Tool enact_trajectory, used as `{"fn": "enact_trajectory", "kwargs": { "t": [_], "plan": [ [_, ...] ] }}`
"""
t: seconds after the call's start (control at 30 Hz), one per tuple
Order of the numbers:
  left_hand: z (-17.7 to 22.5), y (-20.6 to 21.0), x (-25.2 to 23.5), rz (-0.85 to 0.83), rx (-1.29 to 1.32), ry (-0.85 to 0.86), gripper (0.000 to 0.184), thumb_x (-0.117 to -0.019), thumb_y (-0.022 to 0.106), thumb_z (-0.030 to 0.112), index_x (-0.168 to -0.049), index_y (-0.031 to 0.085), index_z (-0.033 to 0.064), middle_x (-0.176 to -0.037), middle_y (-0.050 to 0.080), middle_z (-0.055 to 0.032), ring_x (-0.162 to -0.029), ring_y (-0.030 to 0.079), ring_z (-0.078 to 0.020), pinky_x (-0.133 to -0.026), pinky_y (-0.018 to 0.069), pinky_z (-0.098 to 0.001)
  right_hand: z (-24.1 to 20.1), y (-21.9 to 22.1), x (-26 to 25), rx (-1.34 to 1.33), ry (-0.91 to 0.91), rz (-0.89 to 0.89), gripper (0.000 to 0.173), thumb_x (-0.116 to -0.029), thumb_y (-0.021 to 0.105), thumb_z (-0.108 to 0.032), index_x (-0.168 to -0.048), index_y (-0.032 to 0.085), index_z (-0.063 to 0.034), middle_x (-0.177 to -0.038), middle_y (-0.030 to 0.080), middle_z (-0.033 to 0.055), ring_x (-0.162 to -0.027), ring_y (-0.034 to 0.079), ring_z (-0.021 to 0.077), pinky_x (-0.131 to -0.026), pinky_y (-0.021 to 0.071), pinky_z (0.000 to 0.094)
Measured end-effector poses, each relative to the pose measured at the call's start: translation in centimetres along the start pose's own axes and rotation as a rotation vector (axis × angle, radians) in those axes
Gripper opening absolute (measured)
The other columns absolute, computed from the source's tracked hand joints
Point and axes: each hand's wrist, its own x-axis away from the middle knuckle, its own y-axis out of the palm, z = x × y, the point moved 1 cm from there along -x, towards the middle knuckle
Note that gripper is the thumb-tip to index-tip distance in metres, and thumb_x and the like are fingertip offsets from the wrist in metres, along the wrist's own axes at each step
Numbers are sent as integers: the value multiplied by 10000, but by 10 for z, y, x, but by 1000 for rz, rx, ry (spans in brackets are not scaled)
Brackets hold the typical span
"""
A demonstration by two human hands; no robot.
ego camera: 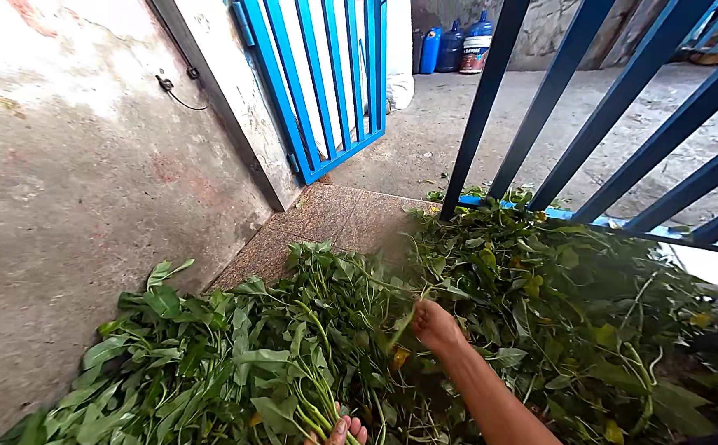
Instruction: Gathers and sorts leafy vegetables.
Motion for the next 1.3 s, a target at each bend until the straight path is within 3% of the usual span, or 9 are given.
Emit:
{"fn": "enact_trajectory", "kwargs": {
  "t": [0.07,0.17,0.27,0.43,0.73,0.97,1.17,1.23,1.3],
  "plan": [
    [2,-1,1,24,-2,-5,173,-1028,482,-60,-1189,532,-21,-844,716,-108,-743,744,-229,-756,653,-416,8,-22,36,261,-127,-134,233,-1002,544,-59,-1222,599,-5,-775,580,43,-610,543,127,-577,507,304],
    [0,-1,5,43,-32,28,119,-1025,488,-62,-1130,533,-26,-809,707,-117,-705,736,-235,-712,653,-417,27,-50,88,606,-257,-295,322,-948,602,-111,-1248,660,-9,-947,691,80,-715,629,156,-650,550,345],
    [-2,1,11,50,-84,39,129,-999,531,-87,-1120,547,-43,-810,716,-135,-696,738,-246,-686,651,-412,51,-69,121,813,-431,-393,310,-932,628,-140,-1210,710,-32,-910,705,57,-720,645,129,-665,560,324],
    [-8,4,18,87,-121,84,152,-954,610,-103,-1092,561,-59,-826,731,-164,-691,743,-256,-648,648,-391,74,-63,158,1145,-765,-329,299,-889,666,-103,-1165,777,-82,-919,686,88,-801,665,170,-735,585,348],
    [-11,-4,10,75,-149,216,145,-932,629,-115,-1072,601,-92,-896,737,-187,-762,741,-256,-683,641,-390,90,-37,177,1231,-857,-545,265,-927,639,-120,-1145,790,-121,-945,683,111,-870,674,223,-780,585,389],
    [6,-10,8,-46,-191,348,203,-921,587,-148,-1122,602,-122,-1018,738,-246,-888,749,-324,-770,639,-430,84,-22,162,1341,-1279,-607,264,-958,583,-147,-1142,767,-191,-931,652,65,-891,658,216,-722,587,345],
    [3,-9,7,-52,-164,246,251,-894,613,-174,-1142,591,-139,-938,738,-247,-827,752,-307,-766,637,-412,88,-31,156,1254,-1138,-787,282,-994,563,-135,-1205,746,-171,-965,654,90,-930,651,216,-806,577,347],
    [1,-10,6,-41,-168,221,259,-907,603,-169,-1164,595,-137,-942,735,-237,-805,749,-300,-751,643,-405,86,-35,157,1242,-975,-788,238,-1015,578,-256,-1137,715,-105,-986,670,101,-955,662,219,-846,576,369],
    [1,-10,5,-36,-166,213,248,-915,600,-162,-1162,586,-138,-930,735,-244,-791,750,-312,-748,644,-414,81,-36,160,1294,-734,-786,542,-961,644,-550,-1117,656,-31,-1012,677,137,-958,672,254,-866,572,434]
  ]
}}
